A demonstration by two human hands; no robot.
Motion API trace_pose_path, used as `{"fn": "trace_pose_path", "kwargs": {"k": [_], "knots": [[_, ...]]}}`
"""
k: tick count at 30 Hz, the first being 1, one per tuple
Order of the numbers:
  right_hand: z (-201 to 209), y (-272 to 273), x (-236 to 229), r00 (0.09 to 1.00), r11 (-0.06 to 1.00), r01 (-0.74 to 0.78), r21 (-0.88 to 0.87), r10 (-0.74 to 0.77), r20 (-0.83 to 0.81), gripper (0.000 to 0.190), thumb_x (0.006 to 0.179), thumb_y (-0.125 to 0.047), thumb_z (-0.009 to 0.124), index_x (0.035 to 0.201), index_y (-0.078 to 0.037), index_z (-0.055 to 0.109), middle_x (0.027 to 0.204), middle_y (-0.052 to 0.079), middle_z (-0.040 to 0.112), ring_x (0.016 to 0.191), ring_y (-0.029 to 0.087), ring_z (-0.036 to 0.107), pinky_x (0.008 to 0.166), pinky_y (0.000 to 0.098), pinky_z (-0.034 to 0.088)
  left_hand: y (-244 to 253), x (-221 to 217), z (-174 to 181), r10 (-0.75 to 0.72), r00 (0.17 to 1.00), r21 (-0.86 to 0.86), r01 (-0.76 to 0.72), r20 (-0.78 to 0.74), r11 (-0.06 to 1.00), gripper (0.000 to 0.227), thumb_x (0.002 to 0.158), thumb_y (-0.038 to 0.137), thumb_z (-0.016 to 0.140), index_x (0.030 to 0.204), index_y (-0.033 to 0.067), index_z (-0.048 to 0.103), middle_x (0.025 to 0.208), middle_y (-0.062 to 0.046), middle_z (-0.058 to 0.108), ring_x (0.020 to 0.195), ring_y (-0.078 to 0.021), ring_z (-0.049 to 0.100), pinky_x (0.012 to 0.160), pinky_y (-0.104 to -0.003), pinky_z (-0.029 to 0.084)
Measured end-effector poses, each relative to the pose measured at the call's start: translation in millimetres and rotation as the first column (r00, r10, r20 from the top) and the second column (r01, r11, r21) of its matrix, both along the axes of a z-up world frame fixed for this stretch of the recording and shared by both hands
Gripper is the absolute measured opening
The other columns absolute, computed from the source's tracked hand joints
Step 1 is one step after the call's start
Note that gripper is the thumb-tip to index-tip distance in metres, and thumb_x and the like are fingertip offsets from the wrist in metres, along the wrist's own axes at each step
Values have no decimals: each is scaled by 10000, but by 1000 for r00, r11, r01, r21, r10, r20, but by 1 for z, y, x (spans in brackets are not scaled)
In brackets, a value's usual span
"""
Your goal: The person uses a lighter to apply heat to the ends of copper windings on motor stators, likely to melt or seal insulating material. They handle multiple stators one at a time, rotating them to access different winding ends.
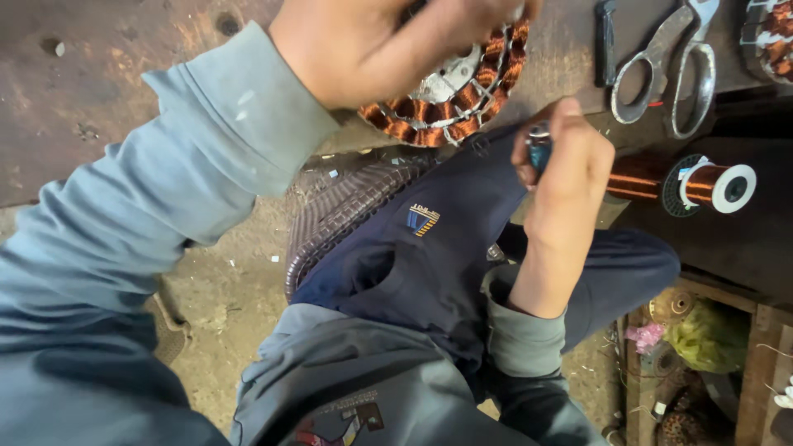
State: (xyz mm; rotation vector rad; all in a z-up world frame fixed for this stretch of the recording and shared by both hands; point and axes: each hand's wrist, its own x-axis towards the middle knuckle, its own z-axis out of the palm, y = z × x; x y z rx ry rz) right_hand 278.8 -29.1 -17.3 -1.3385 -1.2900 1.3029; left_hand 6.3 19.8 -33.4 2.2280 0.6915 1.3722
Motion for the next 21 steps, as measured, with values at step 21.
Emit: {"fn": "trace_pose_path", "kwargs": {"k": [21], "knots": [[26, 5, -42, 999, 998, 31, 59, -28, -41, 156, 1154, -133, 468, 1000, -114, 487, 873, -39, 434, 704, 33, 336, 574, 208, 293, -6, 3, 15, -16, 997, 158, 5, 70, 987, 287, 1180, 132, 441, 1388, 60, 625, 1235, -45, 709, 1084, -166, 734, 956, -275, 586]]}}
